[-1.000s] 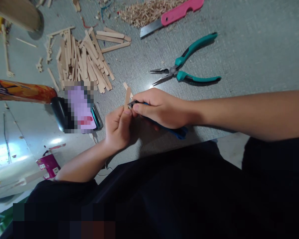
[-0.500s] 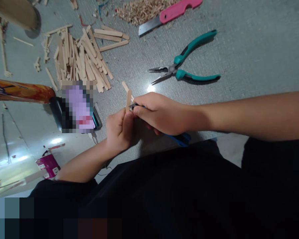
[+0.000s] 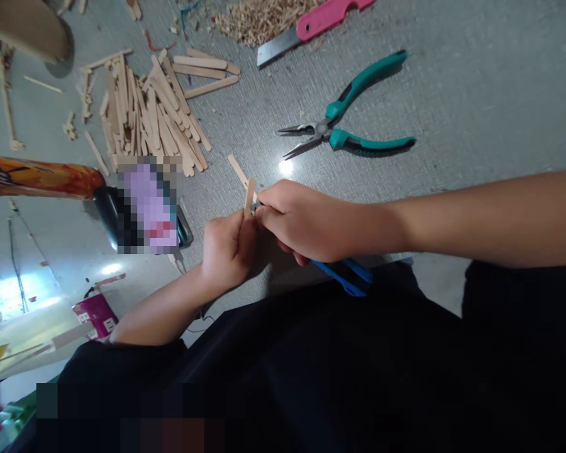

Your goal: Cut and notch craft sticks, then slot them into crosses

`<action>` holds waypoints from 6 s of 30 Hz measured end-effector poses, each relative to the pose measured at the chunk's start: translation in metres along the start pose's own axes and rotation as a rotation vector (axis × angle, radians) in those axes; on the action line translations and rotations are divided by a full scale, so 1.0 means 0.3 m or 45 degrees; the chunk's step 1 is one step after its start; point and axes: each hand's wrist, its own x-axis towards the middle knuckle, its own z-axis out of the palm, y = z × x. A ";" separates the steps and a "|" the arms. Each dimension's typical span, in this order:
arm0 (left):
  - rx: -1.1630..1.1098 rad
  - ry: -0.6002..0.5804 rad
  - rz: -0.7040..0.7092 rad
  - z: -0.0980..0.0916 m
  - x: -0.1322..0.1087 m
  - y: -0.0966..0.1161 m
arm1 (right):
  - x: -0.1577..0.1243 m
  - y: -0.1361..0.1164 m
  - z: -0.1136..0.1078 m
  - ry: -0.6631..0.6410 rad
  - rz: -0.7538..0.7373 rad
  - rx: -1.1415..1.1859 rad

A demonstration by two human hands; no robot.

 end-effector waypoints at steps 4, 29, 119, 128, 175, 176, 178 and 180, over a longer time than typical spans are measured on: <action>-0.054 -0.025 -0.021 -0.003 0.001 -0.002 | 0.004 -0.019 0.000 -0.038 0.014 0.044; -0.943 -0.093 -0.358 0.013 0.029 -0.028 | 0.083 0.023 -0.088 -0.213 -0.340 0.116; -0.753 -0.170 -0.285 -0.006 0.039 -0.018 | 0.065 -0.005 -0.081 -0.208 -0.357 0.016; -0.794 -0.091 -0.325 0.001 0.031 -0.014 | 0.052 -0.014 -0.065 -0.065 -0.339 -0.014; -0.725 0.072 -0.168 0.007 0.027 -0.013 | 0.061 -0.019 -0.081 0.196 -0.554 -0.005; -0.712 0.053 -0.198 0.007 0.027 -0.014 | 0.061 -0.018 -0.078 0.222 -0.580 -0.016; -0.719 0.024 -0.248 0.008 0.026 -0.020 | 0.058 -0.016 -0.075 0.254 -0.574 -0.034; -0.761 0.010 -0.257 0.012 0.026 -0.027 | 0.055 -0.015 -0.076 0.268 -0.540 -0.046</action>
